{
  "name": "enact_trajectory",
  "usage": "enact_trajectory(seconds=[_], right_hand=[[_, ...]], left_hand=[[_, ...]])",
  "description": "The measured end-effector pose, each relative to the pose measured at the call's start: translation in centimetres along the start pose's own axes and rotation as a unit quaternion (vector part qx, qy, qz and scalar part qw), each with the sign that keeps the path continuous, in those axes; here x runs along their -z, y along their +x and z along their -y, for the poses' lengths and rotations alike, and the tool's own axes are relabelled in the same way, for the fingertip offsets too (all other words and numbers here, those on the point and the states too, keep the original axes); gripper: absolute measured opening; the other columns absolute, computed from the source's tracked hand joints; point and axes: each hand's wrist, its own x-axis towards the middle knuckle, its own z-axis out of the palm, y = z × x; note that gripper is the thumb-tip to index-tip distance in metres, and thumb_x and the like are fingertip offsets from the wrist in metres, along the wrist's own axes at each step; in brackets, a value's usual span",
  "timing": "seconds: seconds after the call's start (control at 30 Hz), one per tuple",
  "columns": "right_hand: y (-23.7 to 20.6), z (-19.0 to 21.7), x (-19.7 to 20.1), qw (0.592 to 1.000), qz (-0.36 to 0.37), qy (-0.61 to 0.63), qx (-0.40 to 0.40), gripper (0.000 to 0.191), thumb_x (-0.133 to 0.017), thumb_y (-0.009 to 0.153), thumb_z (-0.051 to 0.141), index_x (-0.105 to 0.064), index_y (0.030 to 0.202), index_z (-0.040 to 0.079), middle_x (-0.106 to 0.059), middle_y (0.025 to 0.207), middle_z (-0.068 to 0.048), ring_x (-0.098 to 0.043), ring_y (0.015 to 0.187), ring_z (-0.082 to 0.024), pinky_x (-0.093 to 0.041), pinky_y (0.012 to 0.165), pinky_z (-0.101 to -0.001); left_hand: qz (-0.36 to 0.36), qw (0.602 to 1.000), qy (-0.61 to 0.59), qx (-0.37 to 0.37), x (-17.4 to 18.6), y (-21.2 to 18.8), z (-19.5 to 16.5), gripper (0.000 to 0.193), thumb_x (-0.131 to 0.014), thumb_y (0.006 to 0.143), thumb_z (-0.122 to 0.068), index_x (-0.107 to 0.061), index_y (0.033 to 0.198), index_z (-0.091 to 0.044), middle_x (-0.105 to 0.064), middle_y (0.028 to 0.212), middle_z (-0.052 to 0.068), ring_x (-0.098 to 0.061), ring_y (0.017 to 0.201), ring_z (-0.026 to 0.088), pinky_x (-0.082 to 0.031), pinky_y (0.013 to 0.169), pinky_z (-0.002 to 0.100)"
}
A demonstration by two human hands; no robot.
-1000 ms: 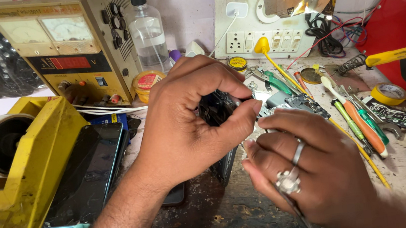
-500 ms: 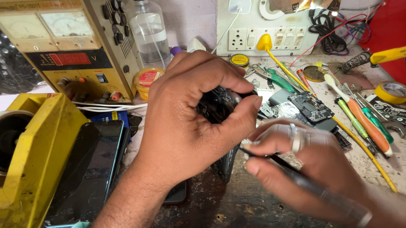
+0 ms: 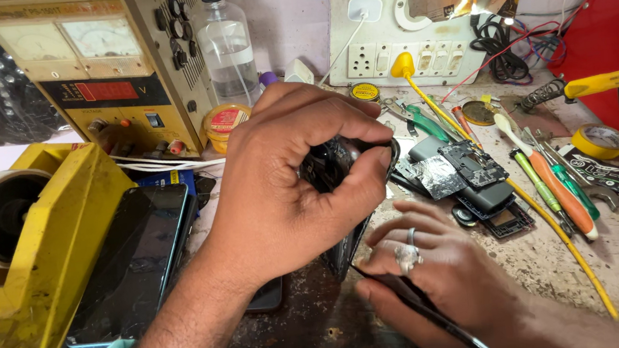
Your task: The person repairs a smartphone at a cluttered workbench. They pry open the phone's back cover, use tweezers to remove internal components and the battery, work on the frame with a pry tool, and handle a replacement display assembly, connecting it to the phone body.
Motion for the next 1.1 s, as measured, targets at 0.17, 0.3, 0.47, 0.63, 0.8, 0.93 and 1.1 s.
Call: enact_trajectory(seconds=[0.17,0.3,0.47,0.63,0.8,0.93,1.1], right_hand=[[-0.8,-0.4,-1.0,0.999,0.019,-0.036,0.015,0.017,-0.08,0.081,0.021,-0.072,0.093,0.011,-0.071,0.089,-0.003,-0.069,0.096,-0.021,-0.049,0.105,-0.0474],[-0.9,-0.6,-1.1,0.998,0.051,-0.029,0.019,0.02,-0.079,0.081,0.02,-0.07,0.095,0.009,-0.071,0.09,-0.004,-0.069,0.095,-0.024,-0.049,0.101,-0.0479],[-0.5,-0.6,-0.8,0.996,0.093,-0.001,0.016,0.016,-0.081,0.081,0.016,-0.071,0.091,0.009,-0.072,0.087,-0.004,-0.07,0.093,-0.025,-0.056,0.082,-0.0381],[-0.2,-0.3,-0.4,0.994,0.108,-0.007,0.036,0.011,-0.079,0.082,0.014,-0.07,0.086,0.01,-0.072,0.087,-0.003,-0.069,0.092,-0.024,-0.056,0.081,-0.038],[-0.5,-0.5,-0.1,0.99,0.128,-0.004,0.052,0.01,-0.078,0.085,0.016,-0.07,0.086,0.009,-0.072,0.088,-0.003,-0.068,0.094,-0.026,-0.055,0.085,-0.0387],[-0.7,-0.7,-0.2,0.989,0.14,-0.005,0.055,0.01,-0.077,0.087,0.017,-0.07,0.087,0.009,-0.072,0.089,-0.003,-0.068,0.094,-0.026,-0.055,0.085,-0.0381],[-0.2,-0.2,0.2,0.988,0.138,-0.031,0.064,0.013,-0.077,0.087,0.019,-0.071,0.088,0.008,-0.07,0.086,-0.006,-0.067,0.095,-0.027,-0.055,0.085,-0.0399]], left_hand=[[0.008,1.0,-0.006,-0.003,0.6,0.2,-0.1,0.014,-0.073,0.083,-0.011,-0.071,0.096,-0.008,-0.075,0.098,0.004,-0.071,0.095,0.02,-0.05,0.094,0.035],[0.018,1.0,-0.011,-0.013,0.8,0.0,0.2,0.014,-0.071,0.084,-0.009,-0.07,0.098,-0.008,-0.075,0.101,0.004,-0.07,0.097,0.022,-0.048,0.097,0.035],[0.018,0.999,-0.024,-0.04,0.8,-0.3,0.3,0.018,-0.068,0.09,-0.01,-0.067,0.108,-0.009,-0.073,0.113,0.004,-0.068,0.108,0.022,-0.044,0.103,0.035],[0.023,0.999,-0.007,-0.027,0.5,-0.3,0.0,0.02,-0.066,0.087,-0.007,-0.067,0.107,-0.009,-0.073,0.112,0.005,-0.068,0.106,0.021,-0.042,0.101,0.035],[0.055,0.998,-0.025,-0.017,1.0,0.0,0.0,0.029,-0.059,0.083,-0.007,-0.068,0.11,-0.01,-0.074,0.115,0.004,-0.068,0.103,0.018,-0.04,0.099,0.034],[0.078,0.997,-0.014,-0.008,1.4,0.2,-0.2,0.031,-0.057,0.079,-0.01,-0.068,0.108,-0.009,-0.073,0.114,0.007,-0.064,0.098,0.02,-0.038,0.092,0.035],[0.083,0.996,-0.008,-0.021,1.6,0.2,-0.3,0.035,-0.055,0.079,-0.011,-0.068,0.112,-0.009,-0.072,0.12,0.007,-0.062,0.104,0.021,-0.039,0.098,0.035]])
